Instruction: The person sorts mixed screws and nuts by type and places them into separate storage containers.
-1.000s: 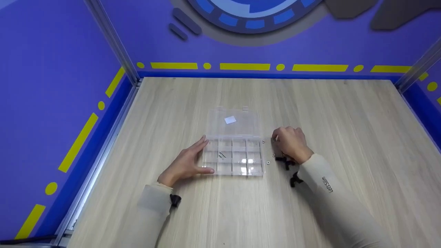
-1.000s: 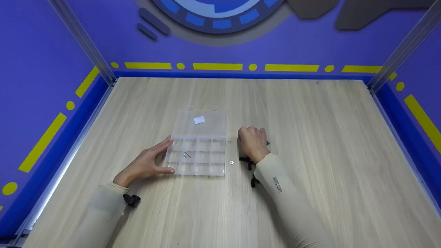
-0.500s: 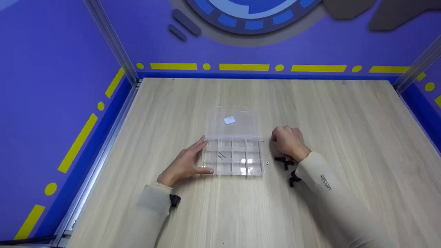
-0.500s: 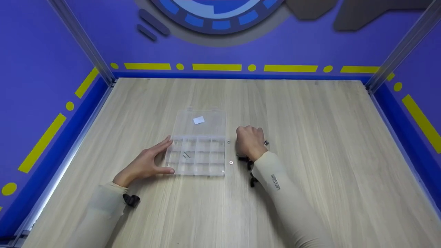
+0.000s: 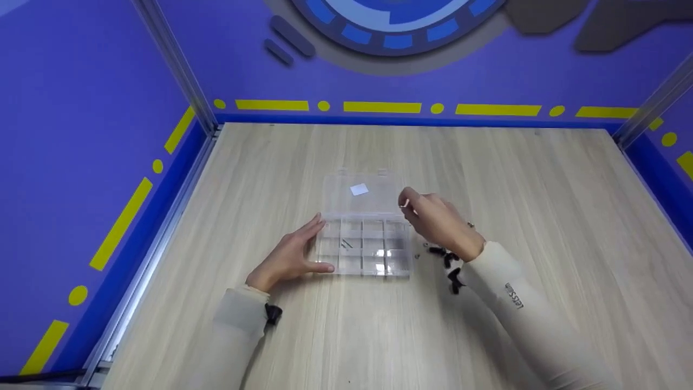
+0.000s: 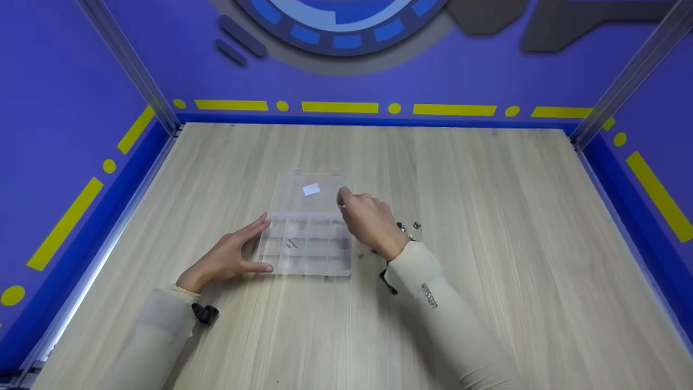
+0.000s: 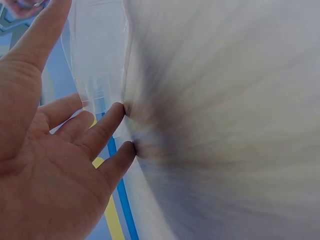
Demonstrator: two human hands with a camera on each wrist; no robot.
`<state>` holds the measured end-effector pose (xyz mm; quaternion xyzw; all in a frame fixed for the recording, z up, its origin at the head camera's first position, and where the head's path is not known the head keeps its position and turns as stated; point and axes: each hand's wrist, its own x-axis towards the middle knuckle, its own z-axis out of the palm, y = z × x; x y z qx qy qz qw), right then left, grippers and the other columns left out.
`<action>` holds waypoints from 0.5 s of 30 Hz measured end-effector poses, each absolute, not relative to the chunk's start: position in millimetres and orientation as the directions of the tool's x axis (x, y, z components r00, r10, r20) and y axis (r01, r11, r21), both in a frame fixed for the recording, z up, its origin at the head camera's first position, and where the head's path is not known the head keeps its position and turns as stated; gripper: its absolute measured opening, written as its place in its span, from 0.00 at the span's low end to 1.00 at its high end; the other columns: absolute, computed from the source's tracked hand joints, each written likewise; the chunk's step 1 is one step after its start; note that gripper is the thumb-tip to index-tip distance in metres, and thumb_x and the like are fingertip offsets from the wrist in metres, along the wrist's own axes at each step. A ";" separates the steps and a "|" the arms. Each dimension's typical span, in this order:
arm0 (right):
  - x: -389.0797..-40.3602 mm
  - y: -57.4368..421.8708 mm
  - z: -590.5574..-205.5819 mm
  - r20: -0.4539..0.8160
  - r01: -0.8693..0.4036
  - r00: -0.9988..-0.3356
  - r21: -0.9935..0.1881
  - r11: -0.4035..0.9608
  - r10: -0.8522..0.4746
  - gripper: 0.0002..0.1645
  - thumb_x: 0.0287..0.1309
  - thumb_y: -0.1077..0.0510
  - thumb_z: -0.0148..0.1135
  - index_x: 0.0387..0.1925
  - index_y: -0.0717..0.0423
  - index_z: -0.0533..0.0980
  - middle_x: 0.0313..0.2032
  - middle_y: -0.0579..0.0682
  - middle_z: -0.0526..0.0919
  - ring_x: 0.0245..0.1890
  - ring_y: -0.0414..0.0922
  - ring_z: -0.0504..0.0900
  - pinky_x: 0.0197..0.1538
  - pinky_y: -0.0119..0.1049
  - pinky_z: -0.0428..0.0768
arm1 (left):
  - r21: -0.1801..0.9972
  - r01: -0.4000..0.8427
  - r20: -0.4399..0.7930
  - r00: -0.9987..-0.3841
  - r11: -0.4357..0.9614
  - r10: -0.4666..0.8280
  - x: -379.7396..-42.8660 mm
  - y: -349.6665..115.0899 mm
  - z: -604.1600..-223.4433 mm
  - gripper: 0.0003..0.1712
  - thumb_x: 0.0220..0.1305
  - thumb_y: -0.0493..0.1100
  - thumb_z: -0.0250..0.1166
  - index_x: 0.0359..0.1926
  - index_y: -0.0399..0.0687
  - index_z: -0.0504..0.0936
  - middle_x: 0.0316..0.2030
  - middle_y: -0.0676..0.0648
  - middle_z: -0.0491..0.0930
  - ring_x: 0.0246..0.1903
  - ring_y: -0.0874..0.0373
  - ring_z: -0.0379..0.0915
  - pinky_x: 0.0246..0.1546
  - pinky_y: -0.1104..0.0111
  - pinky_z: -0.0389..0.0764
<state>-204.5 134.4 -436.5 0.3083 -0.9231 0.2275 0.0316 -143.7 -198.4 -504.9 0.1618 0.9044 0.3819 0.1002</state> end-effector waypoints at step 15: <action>-190.2 87.1 -435.7 0.242 -0.738 -0.649 -0.431 0.519 -0.722 0.17 0.70 0.67 0.61 0.56 0.51 0.78 0.40 0.49 0.89 0.34 0.41 0.85 0.38 0.38 0.86 | 0.725 0.200 -0.065 -0.933 0.659 0.355 -142.7 -197.2 -504.5 0.63 0.48 0.57 0.83 0.79 0.45 0.60 0.81 0.48 0.48 0.78 0.51 0.46 0.78 0.57 0.53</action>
